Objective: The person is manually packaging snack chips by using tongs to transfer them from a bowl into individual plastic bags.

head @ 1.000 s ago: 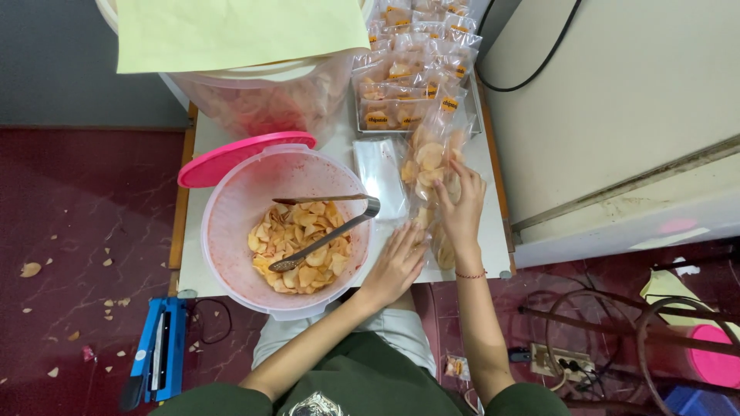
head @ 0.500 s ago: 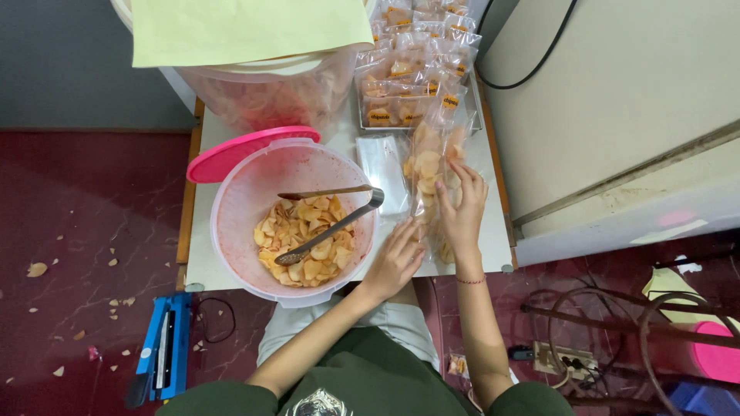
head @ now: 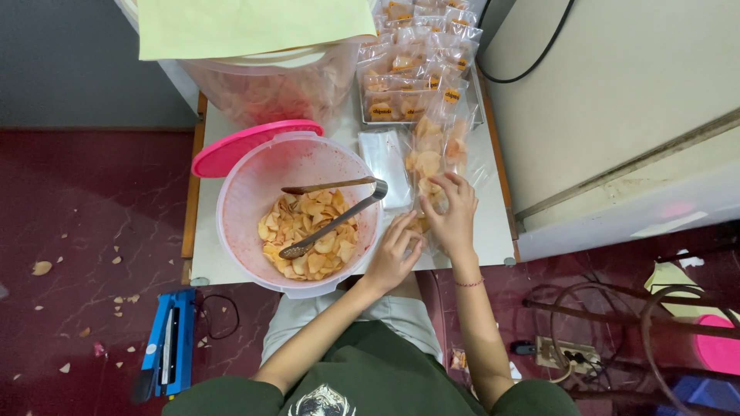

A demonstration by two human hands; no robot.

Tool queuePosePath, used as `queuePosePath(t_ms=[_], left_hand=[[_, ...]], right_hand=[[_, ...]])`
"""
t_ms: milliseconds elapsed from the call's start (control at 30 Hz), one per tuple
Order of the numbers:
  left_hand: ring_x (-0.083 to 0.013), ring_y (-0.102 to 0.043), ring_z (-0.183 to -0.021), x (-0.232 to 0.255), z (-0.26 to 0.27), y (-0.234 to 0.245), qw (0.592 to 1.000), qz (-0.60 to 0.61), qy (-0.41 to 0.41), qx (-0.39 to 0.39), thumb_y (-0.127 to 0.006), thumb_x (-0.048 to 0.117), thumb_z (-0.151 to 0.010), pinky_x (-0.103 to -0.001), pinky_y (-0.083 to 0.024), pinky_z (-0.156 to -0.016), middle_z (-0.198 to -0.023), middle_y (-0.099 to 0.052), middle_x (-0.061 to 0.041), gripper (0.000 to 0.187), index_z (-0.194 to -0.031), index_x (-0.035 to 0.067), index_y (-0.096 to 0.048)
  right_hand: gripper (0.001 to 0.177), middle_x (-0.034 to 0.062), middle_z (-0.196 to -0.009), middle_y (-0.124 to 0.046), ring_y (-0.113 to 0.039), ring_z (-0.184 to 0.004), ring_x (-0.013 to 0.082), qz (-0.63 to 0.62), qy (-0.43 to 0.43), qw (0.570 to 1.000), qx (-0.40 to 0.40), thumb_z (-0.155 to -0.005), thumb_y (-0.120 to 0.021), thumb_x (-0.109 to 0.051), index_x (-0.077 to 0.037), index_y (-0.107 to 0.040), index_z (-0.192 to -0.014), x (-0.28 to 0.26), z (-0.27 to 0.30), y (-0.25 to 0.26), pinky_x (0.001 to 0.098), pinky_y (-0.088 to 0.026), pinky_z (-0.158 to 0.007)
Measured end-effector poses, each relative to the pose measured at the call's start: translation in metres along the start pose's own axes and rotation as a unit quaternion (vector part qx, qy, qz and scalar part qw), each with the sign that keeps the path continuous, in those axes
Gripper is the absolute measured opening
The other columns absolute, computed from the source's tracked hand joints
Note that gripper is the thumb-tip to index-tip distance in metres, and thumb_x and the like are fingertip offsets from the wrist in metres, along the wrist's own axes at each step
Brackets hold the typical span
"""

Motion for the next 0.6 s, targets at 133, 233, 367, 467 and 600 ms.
queuePosePath(t_ms=[133, 233, 367, 467, 600], left_hand=[[-0.0399, -0.054, -0.136, 0.002, -0.002, 0.002, 1.000, 0.019, 0.006, 0.010, -0.065, 0.008, -0.097, -0.052, -0.040, -0.117, -0.144, -0.056, -0.019, 0.007, -0.102, 0.004, -0.064], [-0.0401, -0.055, -0.135, 0.001, -0.001, 0.002, 1.000, 0.022, 0.008, 0.017, -0.066, 0.008, -0.097, -0.052, -0.041, -0.116, -0.143, -0.057, -0.020, 0.007, -0.102, 0.004, -0.064], [-0.0378, -0.058, -0.132, -0.007, 0.003, 0.000, 0.999, 0.023, 0.027, 0.022, -0.066, 0.008, -0.096, -0.051, -0.044, -0.115, -0.137, -0.060, -0.017, 0.007, -0.102, 0.006, -0.064], [-0.0302, -0.067, -0.115, -0.011, 0.004, 0.005, 0.996, 0.038, 0.062, 0.049, -0.067, 0.006, -0.094, -0.045, -0.050, -0.106, -0.115, -0.064, -0.008, 0.006, -0.098, 0.009, -0.063], [-0.0179, -0.069, -0.100, -0.028, 0.010, -0.001, 0.994, 0.026, 0.086, 0.069, -0.068, 0.014, -0.095, -0.036, -0.051, -0.098, -0.101, -0.064, 0.004, 0.006, -0.099, 0.017, -0.064]], right_hand=[[0.031, 0.0070, -0.128, -0.058, -0.056, -0.119, 0.0299, 0.041, -0.008, 0.999, 0.019, -0.091, -0.081, -0.031, -0.023, -0.070, -0.119, 0.003, -0.005, -0.002, 0.0427, -0.039, -0.098], [0.031, 0.0043, -0.124, -0.058, -0.058, -0.113, 0.0266, 0.082, -0.014, 0.995, 0.047, -0.090, -0.081, -0.033, -0.023, -0.069, -0.117, 0.011, -0.011, -0.006, 0.0415, -0.038, -0.095], [0.030, 0.0032, -0.120, -0.058, -0.058, -0.107, 0.0237, 0.097, -0.013, 0.993, 0.066, -0.090, -0.081, -0.033, -0.023, -0.069, -0.117, 0.012, -0.015, -0.008, 0.0403, -0.036, -0.094], [0.030, 0.0039, -0.121, -0.058, -0.058, -0.108, 0.0253, 0.079, -0.007, 0.995, 0.064, -0.090, -0.082, -0.031, -0.021, -0.069, -0.115, -0.002, -0.017, -0.003, 0.0411, -0.036, -0.094], [0.030, 0.0043, -0.120, -0.058, -0.058, -0.109, 0.0258, 0.077, -0.001, 0.995, 0.063, -0.089, -0.082, -0.031, -0.020, -0.070, -0.115, 0.000, -0.014, -0.006, 0.0410, -0.036, -0.093]])
Point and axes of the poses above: each hand's wrist, its own z-axis away from the middle knuckle, its own y-axis out of the back of the hand, x = y × z, the point moved 5 cm from there along -z, towards the middle knuckle
